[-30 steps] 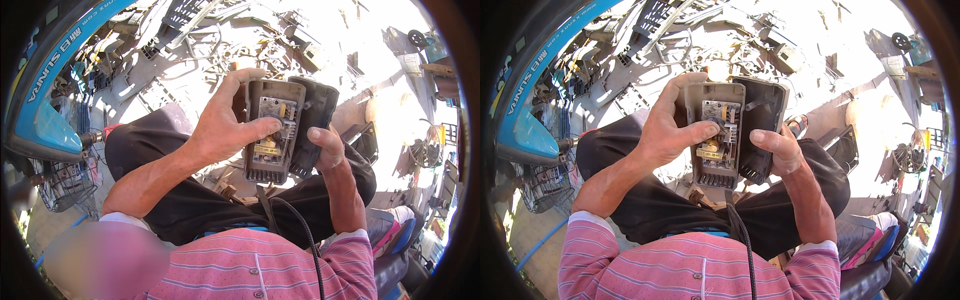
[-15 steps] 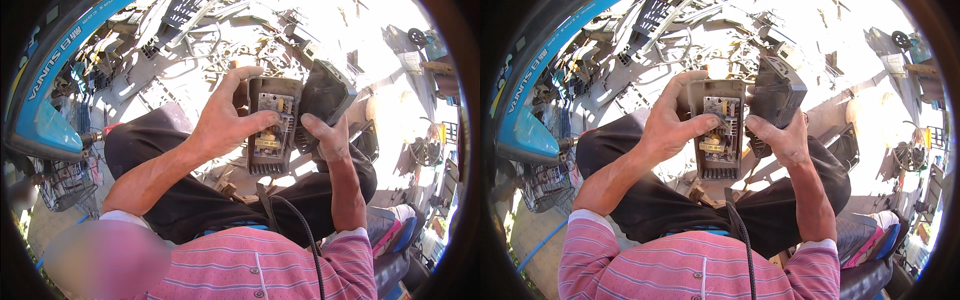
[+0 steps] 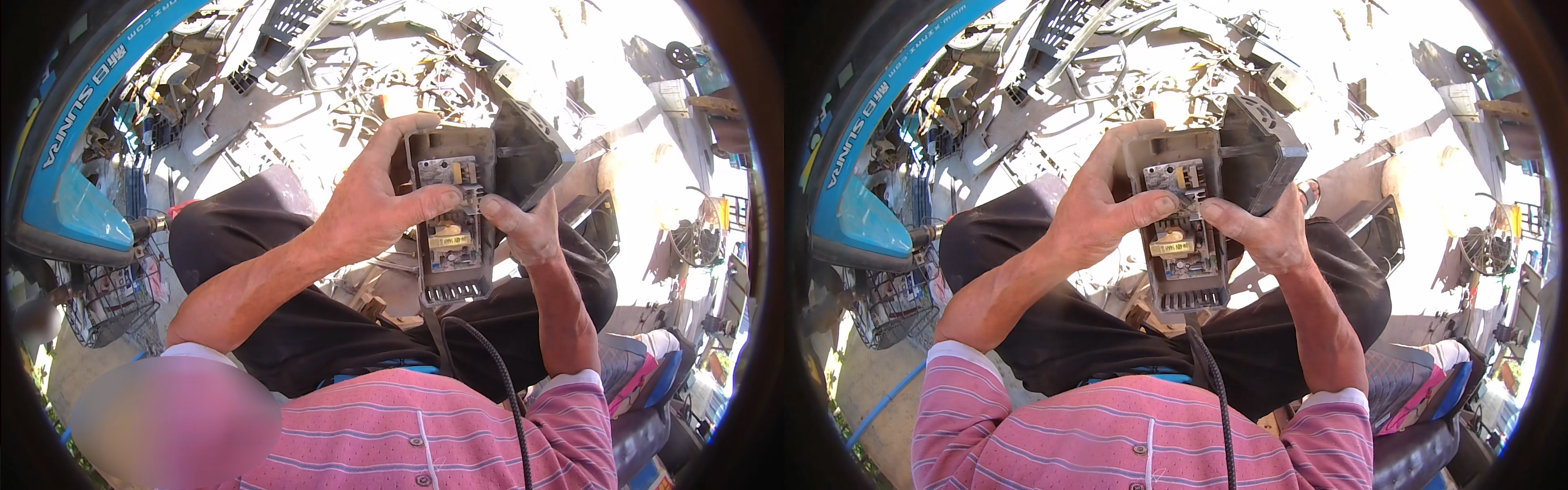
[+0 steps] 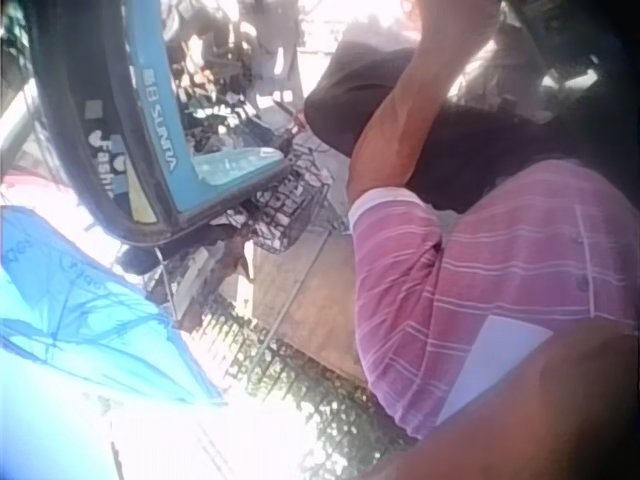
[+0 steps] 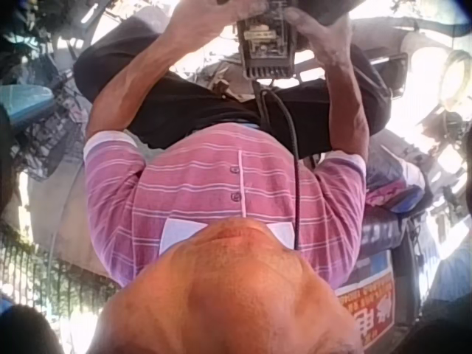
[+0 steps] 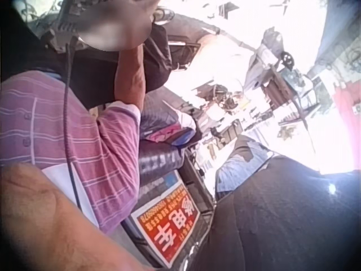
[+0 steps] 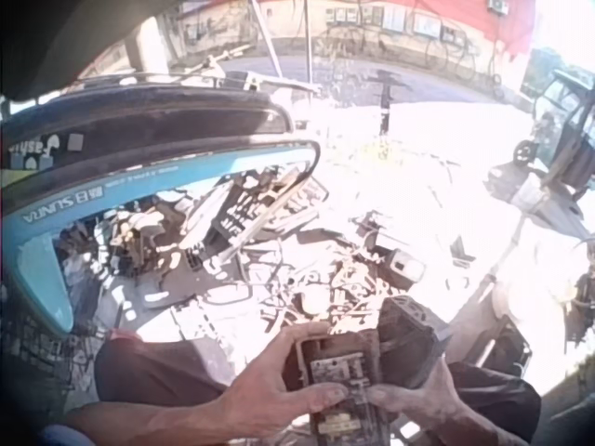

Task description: The person disassembles a black electronic device, removing the casing to reveal internal components. They handle a green circuit board, a small fan, and a metal casing, inspecting each part before placing them aside.

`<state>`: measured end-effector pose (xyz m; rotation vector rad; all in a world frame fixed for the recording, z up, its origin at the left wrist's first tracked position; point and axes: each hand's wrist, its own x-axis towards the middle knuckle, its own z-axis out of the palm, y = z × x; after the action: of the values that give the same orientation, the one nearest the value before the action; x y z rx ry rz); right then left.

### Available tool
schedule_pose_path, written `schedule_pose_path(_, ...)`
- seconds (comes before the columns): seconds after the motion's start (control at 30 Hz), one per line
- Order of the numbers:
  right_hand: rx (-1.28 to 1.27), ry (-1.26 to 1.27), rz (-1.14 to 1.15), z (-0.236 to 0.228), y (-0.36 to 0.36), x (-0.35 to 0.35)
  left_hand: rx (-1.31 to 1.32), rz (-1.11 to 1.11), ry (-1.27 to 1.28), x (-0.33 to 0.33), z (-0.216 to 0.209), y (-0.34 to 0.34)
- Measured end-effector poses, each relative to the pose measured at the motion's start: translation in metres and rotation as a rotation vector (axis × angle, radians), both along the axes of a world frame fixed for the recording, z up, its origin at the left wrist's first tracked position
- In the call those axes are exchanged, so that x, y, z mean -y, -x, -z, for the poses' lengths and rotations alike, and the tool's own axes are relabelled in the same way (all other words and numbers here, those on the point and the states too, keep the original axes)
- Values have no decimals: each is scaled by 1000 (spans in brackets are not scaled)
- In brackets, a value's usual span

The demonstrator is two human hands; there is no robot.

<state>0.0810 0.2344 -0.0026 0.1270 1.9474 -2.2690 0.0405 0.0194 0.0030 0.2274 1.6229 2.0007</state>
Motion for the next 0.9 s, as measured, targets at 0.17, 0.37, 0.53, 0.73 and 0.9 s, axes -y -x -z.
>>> schedule_pose_path(0.17, 44, 66, 73, 1, -4, 3, -38, 72, -54, 3, 2, 1)
schedule_pose_path(0.37, 18, 130, 82, 0, -7, 5, -73, 119, 5, 6, 2, 4)
schedule_pose_path(0.53, 0, 72, 69, 3, -10, 1, -23, 98, -55, 4, 0, 1)
schedule_pose_path(0.73, 21, 67, 58, 1, -14, 1, -21, 88, -74, 3, -3, 1)
schedule_pose_path(0.9, 31, 54, 49, 2, -15, -1, -35, 97, -19, 4, -2, 3)
